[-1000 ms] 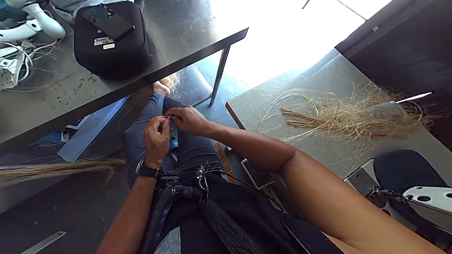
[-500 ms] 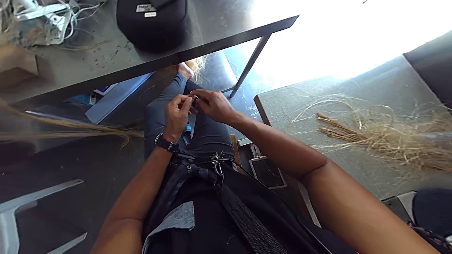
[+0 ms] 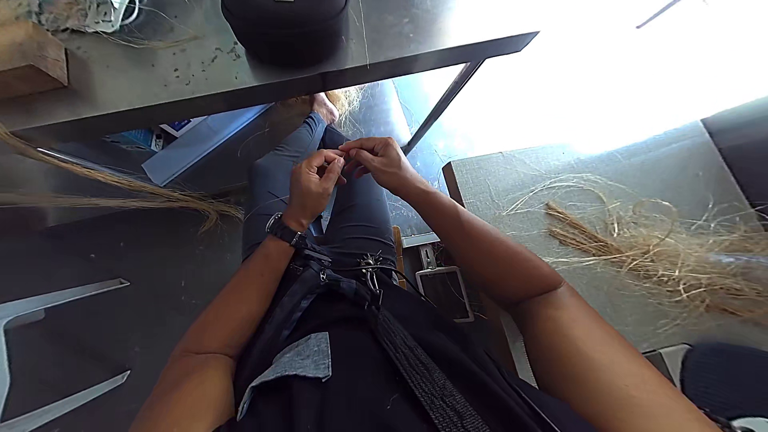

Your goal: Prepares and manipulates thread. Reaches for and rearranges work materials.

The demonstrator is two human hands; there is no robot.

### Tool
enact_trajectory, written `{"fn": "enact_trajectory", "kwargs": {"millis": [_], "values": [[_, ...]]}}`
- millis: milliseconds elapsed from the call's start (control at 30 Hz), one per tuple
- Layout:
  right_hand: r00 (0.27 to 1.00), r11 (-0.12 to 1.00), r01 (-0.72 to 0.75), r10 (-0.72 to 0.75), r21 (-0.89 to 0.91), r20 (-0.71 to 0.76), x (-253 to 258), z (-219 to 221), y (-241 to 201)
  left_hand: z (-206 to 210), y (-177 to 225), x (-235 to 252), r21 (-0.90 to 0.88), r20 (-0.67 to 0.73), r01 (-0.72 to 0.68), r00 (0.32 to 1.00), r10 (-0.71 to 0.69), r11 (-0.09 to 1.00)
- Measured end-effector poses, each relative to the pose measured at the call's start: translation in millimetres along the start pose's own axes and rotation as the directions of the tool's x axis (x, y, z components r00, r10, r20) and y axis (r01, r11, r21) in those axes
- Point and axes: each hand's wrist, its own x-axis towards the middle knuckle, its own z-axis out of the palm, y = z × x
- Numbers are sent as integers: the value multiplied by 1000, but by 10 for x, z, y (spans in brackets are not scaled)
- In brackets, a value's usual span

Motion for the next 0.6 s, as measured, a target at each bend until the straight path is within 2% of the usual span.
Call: {"fn": "enact_trajectory", "kwargs": {"millis": [233, 400, 500, 600], "values": [[999, 998, -26, 27, 52, -26, 11, 4, 16, 12, 5, -16, 32, 31, -49, 998, 48, 998], [992, 985, -101, 110, 139, -61, 38, -29, 21, -17, -52, -15, 92, 17, -41, 999, 40, 995], [979, 995, -103, 101, -5, -177, 49, -77, 7, -57, -107, -9, 121, -10, -8, 1000, 10, 993], [954, 983, 0, -55, -184, -294, 38, -96, -13, -99, -116, 1, 120, 1, 40, 999, -40, 992]]}}
